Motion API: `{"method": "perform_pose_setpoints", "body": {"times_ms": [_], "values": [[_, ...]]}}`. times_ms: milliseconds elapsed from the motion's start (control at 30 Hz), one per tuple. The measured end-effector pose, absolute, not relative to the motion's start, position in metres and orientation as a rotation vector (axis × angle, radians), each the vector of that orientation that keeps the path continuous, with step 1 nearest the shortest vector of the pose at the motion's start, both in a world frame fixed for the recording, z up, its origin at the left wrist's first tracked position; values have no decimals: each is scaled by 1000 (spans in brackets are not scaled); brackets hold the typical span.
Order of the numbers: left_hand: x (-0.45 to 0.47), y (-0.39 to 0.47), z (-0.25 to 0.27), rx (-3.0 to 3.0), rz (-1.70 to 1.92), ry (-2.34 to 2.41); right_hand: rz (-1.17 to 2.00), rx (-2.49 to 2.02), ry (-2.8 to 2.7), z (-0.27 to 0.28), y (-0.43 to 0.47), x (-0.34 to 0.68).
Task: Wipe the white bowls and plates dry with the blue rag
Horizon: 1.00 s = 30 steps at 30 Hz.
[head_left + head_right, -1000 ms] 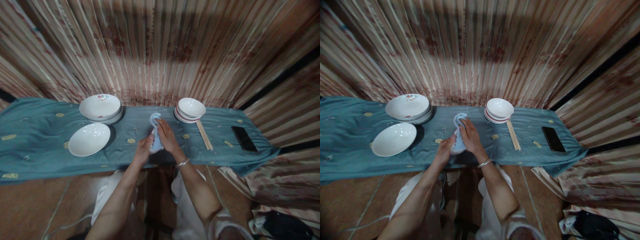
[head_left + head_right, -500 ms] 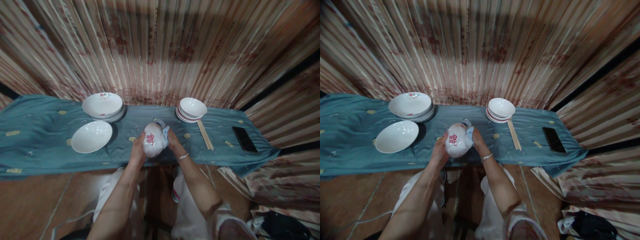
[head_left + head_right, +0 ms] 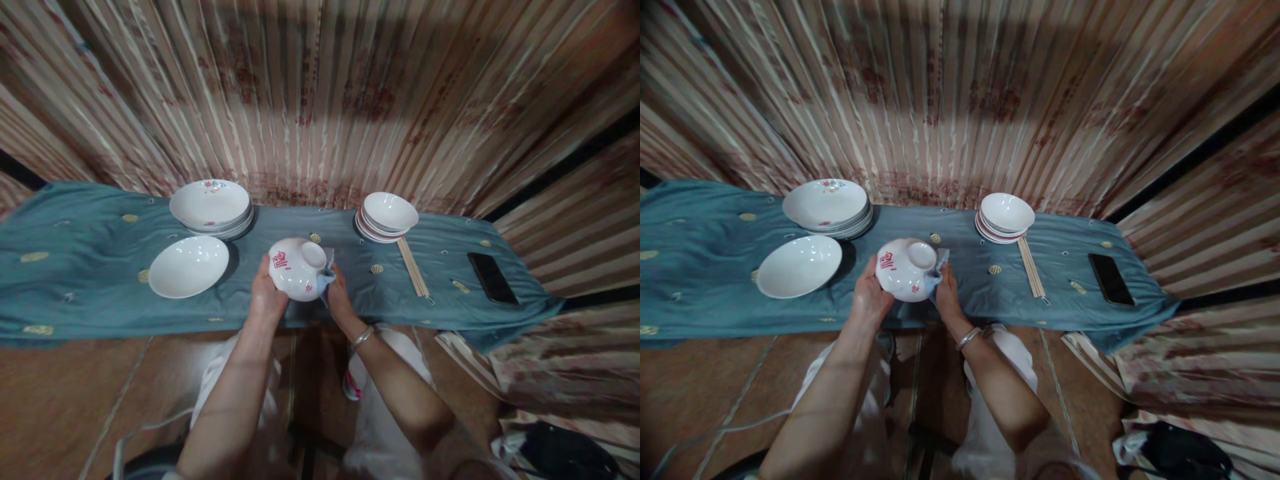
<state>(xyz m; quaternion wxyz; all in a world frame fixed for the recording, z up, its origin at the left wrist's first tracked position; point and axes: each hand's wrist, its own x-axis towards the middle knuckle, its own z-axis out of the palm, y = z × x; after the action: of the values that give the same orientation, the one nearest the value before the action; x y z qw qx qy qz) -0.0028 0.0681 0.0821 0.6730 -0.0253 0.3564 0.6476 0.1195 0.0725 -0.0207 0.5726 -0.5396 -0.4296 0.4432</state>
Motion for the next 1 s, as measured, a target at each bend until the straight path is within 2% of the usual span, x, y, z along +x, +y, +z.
{"method": "perform_pose_setpoints", "body": {"times_ms": [267,600,733,1000], "values": [[-13,75,88,-132,1560,844,615,-1386,-1655,-15,29,98],[-13,76,82,-133,1525,858,-32,-1183,-2135,-16,21,96],[-9,71,77,-51,1430,868,-117,-1113,-2209,-5,26,96],[1,63,72,141,1504,1030,-136,-1144,-2223,16,32,99]]}}
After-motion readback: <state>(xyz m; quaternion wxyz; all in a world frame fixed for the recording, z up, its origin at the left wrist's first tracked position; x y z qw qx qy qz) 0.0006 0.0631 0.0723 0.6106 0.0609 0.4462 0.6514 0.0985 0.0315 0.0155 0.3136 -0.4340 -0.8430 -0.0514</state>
